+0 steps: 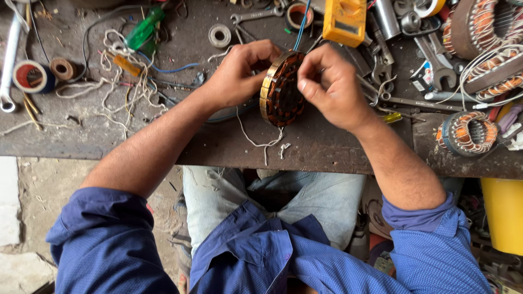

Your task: The person sits at a workbench and manipulates a circular copper-wound electrical component, likely a stator. They use their hands to adjust and arrange the copper windings and connect a blue wire to the component.

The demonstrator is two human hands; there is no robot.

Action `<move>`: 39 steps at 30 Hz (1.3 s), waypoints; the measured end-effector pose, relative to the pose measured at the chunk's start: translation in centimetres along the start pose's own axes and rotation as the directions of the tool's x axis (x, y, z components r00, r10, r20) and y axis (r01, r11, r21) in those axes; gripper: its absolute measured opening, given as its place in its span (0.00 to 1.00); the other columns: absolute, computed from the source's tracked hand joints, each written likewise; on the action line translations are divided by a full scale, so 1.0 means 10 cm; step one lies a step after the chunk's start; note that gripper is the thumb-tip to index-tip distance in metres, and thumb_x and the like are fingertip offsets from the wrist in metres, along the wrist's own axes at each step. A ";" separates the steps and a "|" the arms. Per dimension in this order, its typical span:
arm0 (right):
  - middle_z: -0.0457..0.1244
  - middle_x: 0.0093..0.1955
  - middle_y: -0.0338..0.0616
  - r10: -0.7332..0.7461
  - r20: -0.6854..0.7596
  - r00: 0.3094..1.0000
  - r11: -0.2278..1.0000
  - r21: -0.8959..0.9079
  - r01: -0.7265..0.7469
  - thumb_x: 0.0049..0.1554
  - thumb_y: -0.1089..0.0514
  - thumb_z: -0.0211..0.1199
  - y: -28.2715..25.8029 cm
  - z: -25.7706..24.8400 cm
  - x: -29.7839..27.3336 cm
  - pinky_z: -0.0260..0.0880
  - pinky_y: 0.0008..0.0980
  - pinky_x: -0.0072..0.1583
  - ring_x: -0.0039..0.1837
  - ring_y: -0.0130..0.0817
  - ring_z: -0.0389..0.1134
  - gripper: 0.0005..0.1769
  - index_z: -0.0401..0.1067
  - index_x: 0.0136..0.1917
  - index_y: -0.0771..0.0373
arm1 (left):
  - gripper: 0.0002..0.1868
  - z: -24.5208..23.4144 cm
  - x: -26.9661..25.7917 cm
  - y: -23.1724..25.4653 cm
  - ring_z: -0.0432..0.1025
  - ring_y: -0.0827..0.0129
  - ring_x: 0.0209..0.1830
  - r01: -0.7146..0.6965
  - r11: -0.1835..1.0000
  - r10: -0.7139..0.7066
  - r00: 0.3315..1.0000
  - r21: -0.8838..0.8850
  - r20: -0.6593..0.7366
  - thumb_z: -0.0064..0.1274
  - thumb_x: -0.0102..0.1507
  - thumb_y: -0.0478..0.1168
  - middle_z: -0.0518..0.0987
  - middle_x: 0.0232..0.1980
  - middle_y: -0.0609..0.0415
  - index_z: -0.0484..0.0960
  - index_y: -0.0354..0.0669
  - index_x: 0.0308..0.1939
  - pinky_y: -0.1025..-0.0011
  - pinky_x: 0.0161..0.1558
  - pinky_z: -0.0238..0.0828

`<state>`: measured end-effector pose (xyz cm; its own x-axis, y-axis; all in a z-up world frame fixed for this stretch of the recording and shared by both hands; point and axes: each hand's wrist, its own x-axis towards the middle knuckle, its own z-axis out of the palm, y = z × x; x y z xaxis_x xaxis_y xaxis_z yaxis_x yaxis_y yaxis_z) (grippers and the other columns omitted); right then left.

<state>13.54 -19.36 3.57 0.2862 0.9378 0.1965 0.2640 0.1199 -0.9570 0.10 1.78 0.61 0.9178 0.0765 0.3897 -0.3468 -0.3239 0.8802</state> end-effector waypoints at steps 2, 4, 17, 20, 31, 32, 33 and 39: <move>0.60 0.50 0.35 0.003 -0.049 0.999 1.000 -0.014 -0.004 0.66 0.67 0.60 0.02 -0.02 -0.01 0.68 0.23 0.52 0.49 0.19 0.62 0.09 0.62 0.56 0.63 | 0.07 0.01 -0.02 0.00 0.77 0.72 0.47 0.021 1.000 -0.021 1.000 0.018 -0.006 0.58 0.67 0.30 0.82 0.45 0.52 0.79 0.32 0.47 0.72 0.51 0.75; 0.61 0.51 0.36 -0.041 -0.063 0.997 0.999 -0.029 0.040 0.67 0.68 0.60 0.02 -0.04 -0.02 0.68 0.22 0.53 0.49 0.19 0.62 0.09 0.62 0.57 0.63 | 0.06 0.01 -0.02 0.02 0.76 0.74 0.45 0.048 0.999 -0.048 0.999 0.009 -0.007 0.57 0.66 0.30 0.82 0.43 0.53 0.79 0.32 0.46 0.72 0.49 0.75; 0.65 0.57 0.49 -0.337 -0.094 0.937 0.830 -0.499 0.249 0.64 0.59 0.64 -0.08 -0.12 0.14 0.70 0.30 0.57 0.59 0.34 0.66 0.11 0.69 0.55 0.67 | 0.06 0.02 -0.02 0.05 0.75 0.76 0.45 0.005 1.000 -0.005 0.999 -0.012 0.034 0.59 0.69 0.32 0.80 0.44 0.54 0.79 0.33 0.46 0.73 0.47 0.76; 0.67 0.56 0.42 -0.159 -0.056 0.986 0.915 -0.383 0.126 0.68 0.57 0.68 -0.11 -0.05 0.10 0.73 0.29 0.62 0.59 0.28 0.70 0.15 0.69 0.61 0.67 | 0.06 0.04 -0.03 0.06 0.76 0.76 0.46 0.030 0.998 -0.030 1.000 -0.049 0.009 0.59 0.70 0.33 0.81 0.45 0.54 0.80 0.34 0.48 0.73 0.48 0.78; 0.68 0.53 0.42 -0.177 -0.135 0.975 0.892 -0.440 0.101 0.67 0.63 0.63 -0.03 0.00 0.10 0.72 0.31 0.60 0.57 0.30 0.70 0.07 0.71 0.58 0.66 | 0.07 0.03 -0.02 0.03 0.78 0.75 0.46 0.075 0.997 -0.075 0.997 -0.004 0.016 0.54 0.71 0.35 0.83 0.45 0.53 0.81 0.35 0.52 0.73 0.47 0.77; 0.68 0.52 0.42 -0.189 -0.145 0.971 0.880 -0.463 0.102 0.66 0.63 0.64 -0.04 0.02 0.08 0.72 0.31 0.59 0.56 0.31 0.70 0.08 0.71 0.57 0.66 | 0.07 0.03 -0.02 0.01 0.78 0.75 0.46 0.060 0.998 -0.059 0.998 -0.008 0.026 0.54 0.70 0.35 0.82 0.45 0.53 0.81 0.35 0.51 0.73 0.48 0.77; 0.67 0.53 0.42 -0.224 -0.135 0.965 0.869 -0.476 0.135 0.66 0.62 0.63 -0.05 0.03 0.06 0.72 0.32 0.60 0.57 0.31 0.70 0.08 0.70 0.57 0.65 | 0.08 0.03 -0.04 0.00 0.78 0.75 0.46 0.044 0.999 -0.043 0.998 -0.013 0.035 0.55 0.70 0.35 0.82 0.44 0.53 0.81 0.34 0.50 0.72 0.48 0.76; 0.62 0.55 0.39 -0.117 -0.173 0.978 0.988 -0.124 0.097 0.67 0.49 0.66 -0.06 0.12 0.00 0.68 0.30 0.61 0.57 0.28 0.63 0.18 0.64 0.58 0.62 | 0.10 0.13 -0.04 -0.09 0.68 0.76 0.39 0.154 0.978 -0.145 0.987 -0.140 0.070 0.57 0.71 0.37 0.76 0.37 0.51 0.79 0.33 0.40 0.72 0.41 0.70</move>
<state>12.23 -19.06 3.88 0.4080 0.8468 0.3413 0.4029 0.1685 -0.8996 0.25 0.79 -0.67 0.9696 0.0567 0.2379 -0.2252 -0.1727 0.9589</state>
